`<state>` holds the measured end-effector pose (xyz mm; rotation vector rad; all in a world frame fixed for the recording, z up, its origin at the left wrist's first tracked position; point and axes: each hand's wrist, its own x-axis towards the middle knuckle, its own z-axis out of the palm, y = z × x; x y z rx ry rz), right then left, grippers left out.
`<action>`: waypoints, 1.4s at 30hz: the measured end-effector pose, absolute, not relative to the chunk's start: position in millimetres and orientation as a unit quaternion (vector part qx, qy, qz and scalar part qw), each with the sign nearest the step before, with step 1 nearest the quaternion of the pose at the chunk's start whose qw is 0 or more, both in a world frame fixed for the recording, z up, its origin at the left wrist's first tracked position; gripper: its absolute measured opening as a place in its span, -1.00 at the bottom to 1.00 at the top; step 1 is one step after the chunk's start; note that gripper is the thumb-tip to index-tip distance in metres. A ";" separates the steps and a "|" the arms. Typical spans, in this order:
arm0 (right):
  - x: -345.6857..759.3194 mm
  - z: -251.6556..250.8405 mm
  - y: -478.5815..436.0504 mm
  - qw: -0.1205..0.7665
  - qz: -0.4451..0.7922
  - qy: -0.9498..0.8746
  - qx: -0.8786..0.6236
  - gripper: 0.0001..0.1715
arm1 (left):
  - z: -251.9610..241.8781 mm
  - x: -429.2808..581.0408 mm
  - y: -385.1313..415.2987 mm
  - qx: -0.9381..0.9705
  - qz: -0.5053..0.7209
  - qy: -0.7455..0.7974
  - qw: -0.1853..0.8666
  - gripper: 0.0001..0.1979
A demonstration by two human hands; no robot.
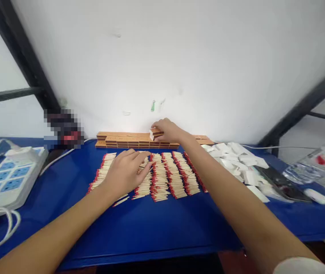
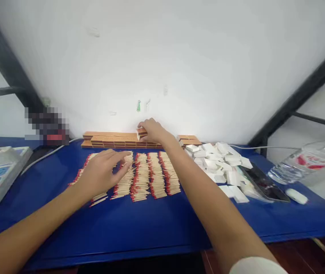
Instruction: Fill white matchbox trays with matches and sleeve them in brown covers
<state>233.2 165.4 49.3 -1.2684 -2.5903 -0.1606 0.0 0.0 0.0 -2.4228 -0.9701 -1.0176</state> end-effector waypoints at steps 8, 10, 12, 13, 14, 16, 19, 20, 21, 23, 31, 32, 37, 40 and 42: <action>235.0 51.5 175.1 0.140 -0.037 -0.882 -0.449 -0.56 | -0.1 -5.5 9.9 -0.844 -0.352 -0.364 0.177 -0.75; 234.0 53.5 174.8 0.137 -0.024 -0.881 -0.453 -0.55 | -0.2 -6.0 10.1 -0.846 -0.349 -0.364 0.172 -0.75; 232.0 56.9 173.1 0.141 -0.012 -0.876 -0.461 -0.55 | 1.0 -6.8 10.2 -0.846 -0.348 -0.367 0.168 -0.75; 231.4 59.3 171.2 0.152 -0.009 -0.872 -0.465 -0.55 | 1.9 -7.4 10.4 -0.844 -0.349 -0.371 0.166 -0.75; 231.5 62.2 168.1 0.168 -0.010 -0.868 -0.466 -0.54 | 2.9 -8.0 10.7 -0.842 -0.353 -0.376 0.162 -0.75; 235.3 68.6 155.7 0.209 -0.010 -0.865 -0.456 -0.56 | 4.8 -8.8 10.8 -0.835 -0.363 -0.388 0.146 -0.74; 251.4 76.9 113.2 0.238 0.045 -0.877 -0.414 -0.62 | 7.0 -5.2 5.6 -0.830 -0.379 -0.393 0.109 -0.72; 258.6 77.9 91.9 0.229 0.085 -0.881 -0.406 -0.62 | 7.7 -2.2 1.4 -0.832 -0.383 -0.389 0.094 -0.70; 266.1 77.5 67.9 0.213 0.122 -0.883 -0.401 -0.62 | 8.5 1.6 -4.2 -0.838 -0.385 -0.379 0.078 -0.67; 280.3 71.4 16.1 0.156 0.177 -0.883 -0.405 -0.64 | 9.9 11.4 -18.4 -0.859 -0.381 -0.341 0.034 -0.62; 308.0 20.6 -93.9 0.093 0.218 -0.846 -0.478 -0.61 | -1.2 46.3 -63.4 -0.923 -0.311 -0.209 -0.084 -0.62; 308.3 19.9 -93.7 0.107 0.211 -0.846 -0.478 -0.63 | -3.2 48.2 -64.4 -0.923 -0.308 -0.213 -0.088 -0.60; 300.0 35.6 -74.1 0.178 0.151 -0.872 -0.431 -0.66 | -2.9 48.6 -58.3 -0.902 -0.331 -0.263 -0.091 -0.50; 290.3 42.6 -50.2 0.216 0.140 -0.880 -0.399 -0.64 | 2.1 42.6 -47.7 -0.872 -0.383 -0.298 -0.067 -0.61; 284.3 41.2 -32.9 0.257 0.172 -0.872 -0.381 -0.62 | 4.7 36.7 -39.0 -0.854 -0.407 -0.322 -0.043 -0.64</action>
